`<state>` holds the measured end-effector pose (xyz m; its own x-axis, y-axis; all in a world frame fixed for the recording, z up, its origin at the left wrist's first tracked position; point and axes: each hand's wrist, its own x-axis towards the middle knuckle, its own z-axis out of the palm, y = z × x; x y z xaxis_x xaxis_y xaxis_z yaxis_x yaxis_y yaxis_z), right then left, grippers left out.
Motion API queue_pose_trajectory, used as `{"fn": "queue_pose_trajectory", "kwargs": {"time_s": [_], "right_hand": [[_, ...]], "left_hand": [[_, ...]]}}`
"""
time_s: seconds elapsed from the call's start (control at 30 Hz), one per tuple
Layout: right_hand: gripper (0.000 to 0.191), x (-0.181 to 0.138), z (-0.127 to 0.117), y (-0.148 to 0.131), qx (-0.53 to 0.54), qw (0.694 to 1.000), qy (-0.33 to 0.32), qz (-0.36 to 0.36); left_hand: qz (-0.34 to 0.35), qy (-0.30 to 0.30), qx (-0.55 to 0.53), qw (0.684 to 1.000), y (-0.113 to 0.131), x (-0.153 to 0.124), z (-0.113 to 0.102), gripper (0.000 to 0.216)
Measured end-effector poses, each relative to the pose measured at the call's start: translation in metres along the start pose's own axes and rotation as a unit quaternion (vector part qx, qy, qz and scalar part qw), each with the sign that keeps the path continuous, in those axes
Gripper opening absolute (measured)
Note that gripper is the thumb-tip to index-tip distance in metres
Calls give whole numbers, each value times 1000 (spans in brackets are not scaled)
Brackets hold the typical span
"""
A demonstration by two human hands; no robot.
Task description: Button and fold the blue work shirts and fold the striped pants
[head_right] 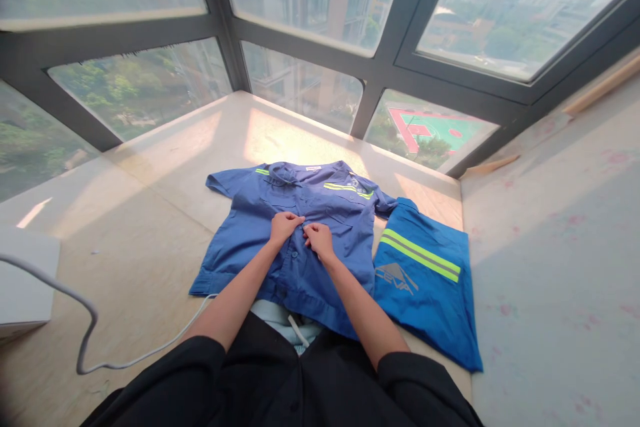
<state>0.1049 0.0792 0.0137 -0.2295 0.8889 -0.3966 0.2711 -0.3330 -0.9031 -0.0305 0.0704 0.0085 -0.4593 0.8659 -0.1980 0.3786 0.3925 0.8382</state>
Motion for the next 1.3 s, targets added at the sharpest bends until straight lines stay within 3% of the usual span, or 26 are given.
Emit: {"fn": "queue_pose_trajectory", "kwargs": {"time_s": [0.13,0.33,0.43,0.57,0.67,0.77,0.9,1.17,1.3], "right_hand": [[17,1,2,7,-51,997,32,-52],[20,14,2,6,-101,992,47,-67],[20,14,0,4,-122,987,53,-87],[13,6,-6,6,-148,978,48,-139],[27,-4,-16,13,-228,937,47,-261],[38,-14,-30,26,-352,870,32,-344],[49,-25,-44,46,-469,823,19,-320],[56,-37,-46,53,-522,797,-11,-305],[57,-46,-41,53,-526,795,-20,-300]], "left_hand": [[14,0,46,999,5,-2,0,18],[39,-26,105,993,11,-10,-6,16],[58,-2,143,988,12,-25,-7,21],[222,34,260,939,5,-45,-8,37],[327,-8,296,898,-5,-52,-8,41],[321,-39,316,892,-17,-55,-8,45],[297,-39,339,892,-29,-58,-6,58],[301,-27,353,886,-32,-66,-10,66],[279,-1,317,907,-26,-60,-21,65]]}}
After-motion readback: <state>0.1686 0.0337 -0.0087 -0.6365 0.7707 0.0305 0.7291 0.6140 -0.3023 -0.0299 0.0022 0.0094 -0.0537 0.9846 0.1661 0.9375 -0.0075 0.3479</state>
